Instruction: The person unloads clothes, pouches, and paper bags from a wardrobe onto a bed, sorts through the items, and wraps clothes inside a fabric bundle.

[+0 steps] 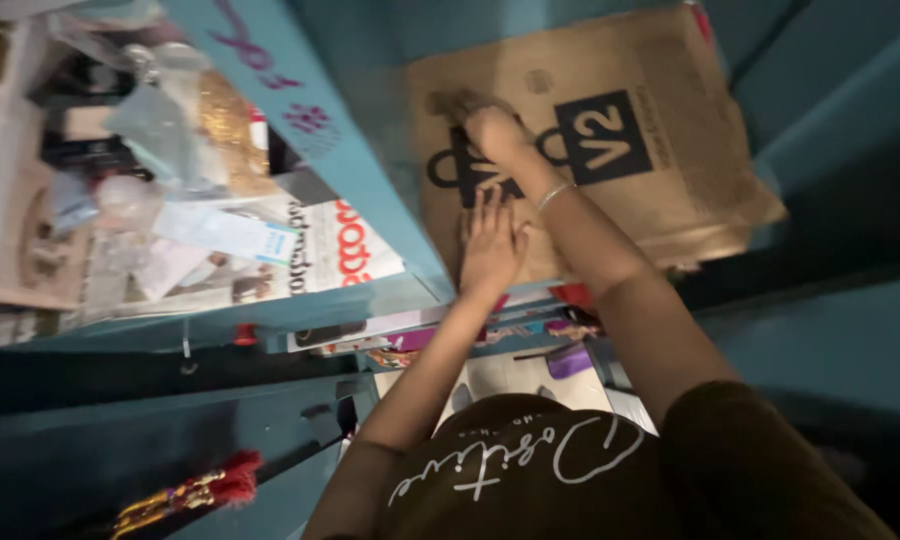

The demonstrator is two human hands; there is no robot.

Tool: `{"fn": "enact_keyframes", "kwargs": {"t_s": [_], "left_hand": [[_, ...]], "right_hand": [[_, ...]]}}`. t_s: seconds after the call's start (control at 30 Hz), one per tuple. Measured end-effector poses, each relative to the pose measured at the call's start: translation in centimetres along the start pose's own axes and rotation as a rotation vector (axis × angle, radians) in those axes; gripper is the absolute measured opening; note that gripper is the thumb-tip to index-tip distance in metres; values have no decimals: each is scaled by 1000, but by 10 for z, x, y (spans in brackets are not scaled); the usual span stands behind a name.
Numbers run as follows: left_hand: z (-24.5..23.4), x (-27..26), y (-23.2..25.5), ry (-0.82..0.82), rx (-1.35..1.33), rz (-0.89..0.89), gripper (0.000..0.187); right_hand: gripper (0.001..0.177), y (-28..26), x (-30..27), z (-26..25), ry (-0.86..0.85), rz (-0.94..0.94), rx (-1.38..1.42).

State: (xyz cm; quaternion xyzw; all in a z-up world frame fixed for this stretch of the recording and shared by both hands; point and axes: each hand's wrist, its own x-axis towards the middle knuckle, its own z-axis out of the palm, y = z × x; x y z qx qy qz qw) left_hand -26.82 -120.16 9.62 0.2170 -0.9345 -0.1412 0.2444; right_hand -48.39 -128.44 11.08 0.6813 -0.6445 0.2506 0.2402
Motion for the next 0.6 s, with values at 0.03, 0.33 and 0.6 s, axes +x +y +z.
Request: {"fn": "enact_keyframes", "kwargs": {"t_s": [0.03,0.33,0.6], "left_hand": [[-1,-1,0,13,13,-6,56],[-9,-4,5,40,-24,-5,55],[0,2,2,28,-70,-4,59]], "right_hand": [[61,3,9,9,57,-70,-30],[8,40,-15,99,-287,37,-479],[7,41,-16,43,-146,627,500]]}}
